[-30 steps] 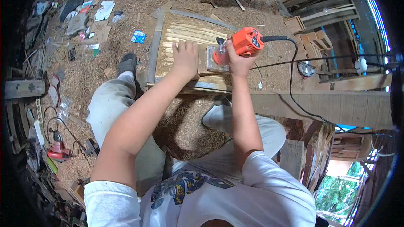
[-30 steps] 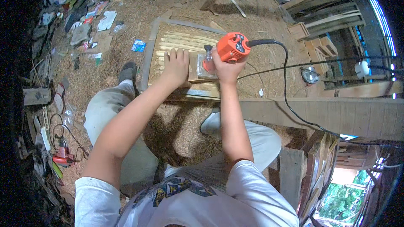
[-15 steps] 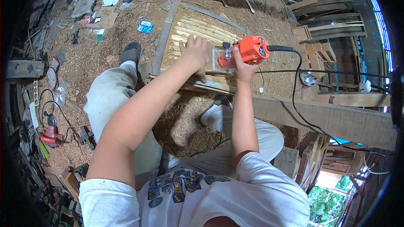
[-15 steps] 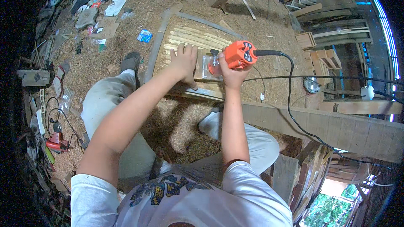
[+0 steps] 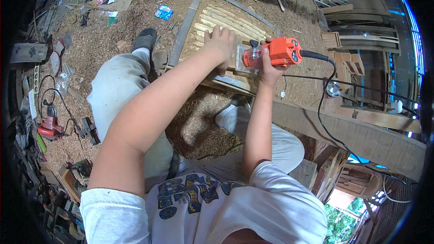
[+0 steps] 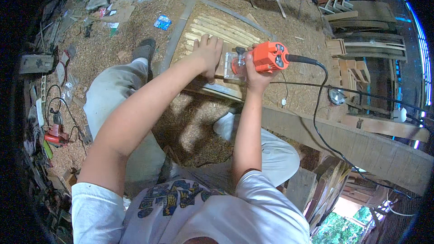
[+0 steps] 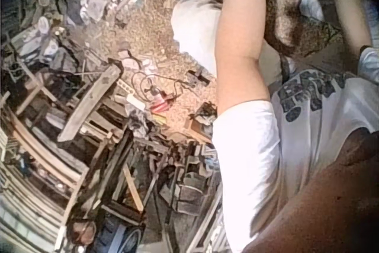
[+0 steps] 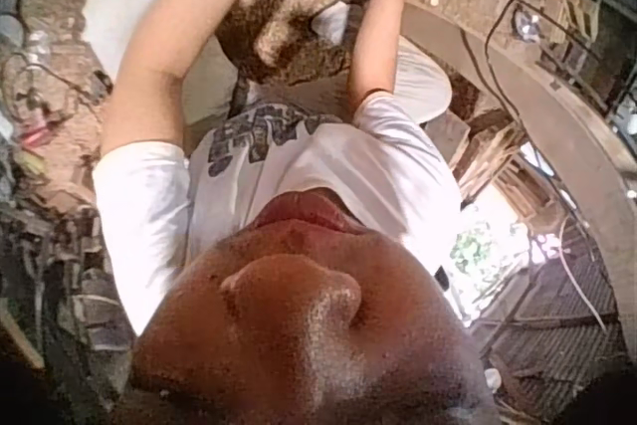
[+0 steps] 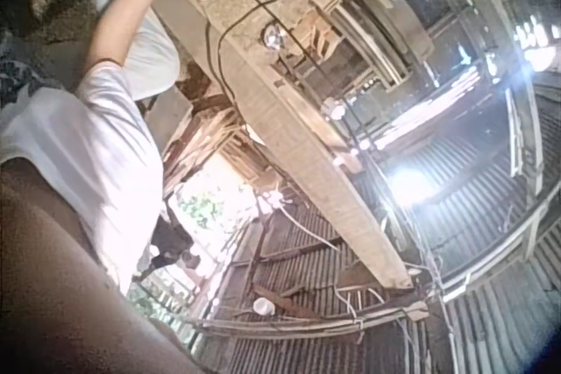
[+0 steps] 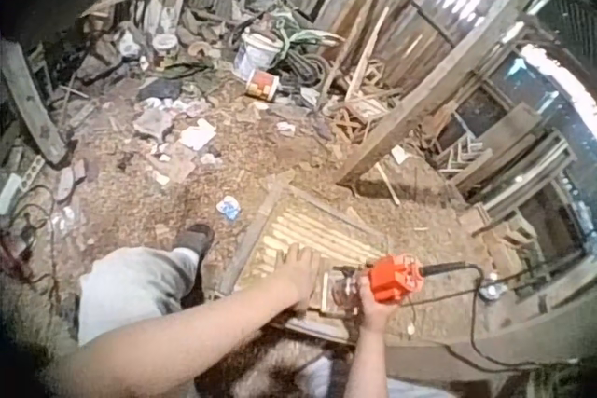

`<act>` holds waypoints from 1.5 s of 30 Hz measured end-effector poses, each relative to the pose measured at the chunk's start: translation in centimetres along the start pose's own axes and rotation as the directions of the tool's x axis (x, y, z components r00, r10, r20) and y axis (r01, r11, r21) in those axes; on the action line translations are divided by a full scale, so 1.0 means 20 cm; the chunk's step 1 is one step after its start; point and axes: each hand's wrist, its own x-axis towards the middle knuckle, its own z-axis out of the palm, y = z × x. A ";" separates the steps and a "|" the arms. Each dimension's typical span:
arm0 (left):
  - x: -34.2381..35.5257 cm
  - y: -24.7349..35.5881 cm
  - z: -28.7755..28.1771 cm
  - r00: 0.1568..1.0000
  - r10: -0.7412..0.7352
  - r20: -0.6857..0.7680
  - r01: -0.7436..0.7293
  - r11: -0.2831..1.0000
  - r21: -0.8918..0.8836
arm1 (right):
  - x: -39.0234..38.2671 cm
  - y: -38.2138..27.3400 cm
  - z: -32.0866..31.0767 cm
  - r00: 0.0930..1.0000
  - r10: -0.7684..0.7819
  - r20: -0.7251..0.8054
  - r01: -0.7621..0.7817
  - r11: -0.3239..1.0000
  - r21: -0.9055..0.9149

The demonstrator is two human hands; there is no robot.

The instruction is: Using a hand-held wood router to cut a groove or shape into a piece of wood.

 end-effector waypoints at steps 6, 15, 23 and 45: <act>0.00 0.00 0.05 0.996 -0.019 -0.086 0.018 1.000 -0.008 | 0.02 0.00 0.01 0.999 -0.011 0.035 0.010 0.999 0.034; -0.02 0.01 -0.02 0.999 0.032 -0.014 -0.031 0.998 0.062 | 0.00 0.02 -0.01 0.995 -0.067 0.072 0.070 0.997 -0.039; 0.02 -0.08 0.00 0.986 0.161 -0.047 -0.163 0.985 -0.052 | 0.01 0.01 0.02 0.997 -0.080 0.024 0.079 0.997 0.013; 0.15 -0.16 0.13 0.992 0.119 -0.051 -0.129 0.945 -0.301 | 0.04 -0.01 0.05 1.000 0.016 0.002 -0.016 0.995 0.098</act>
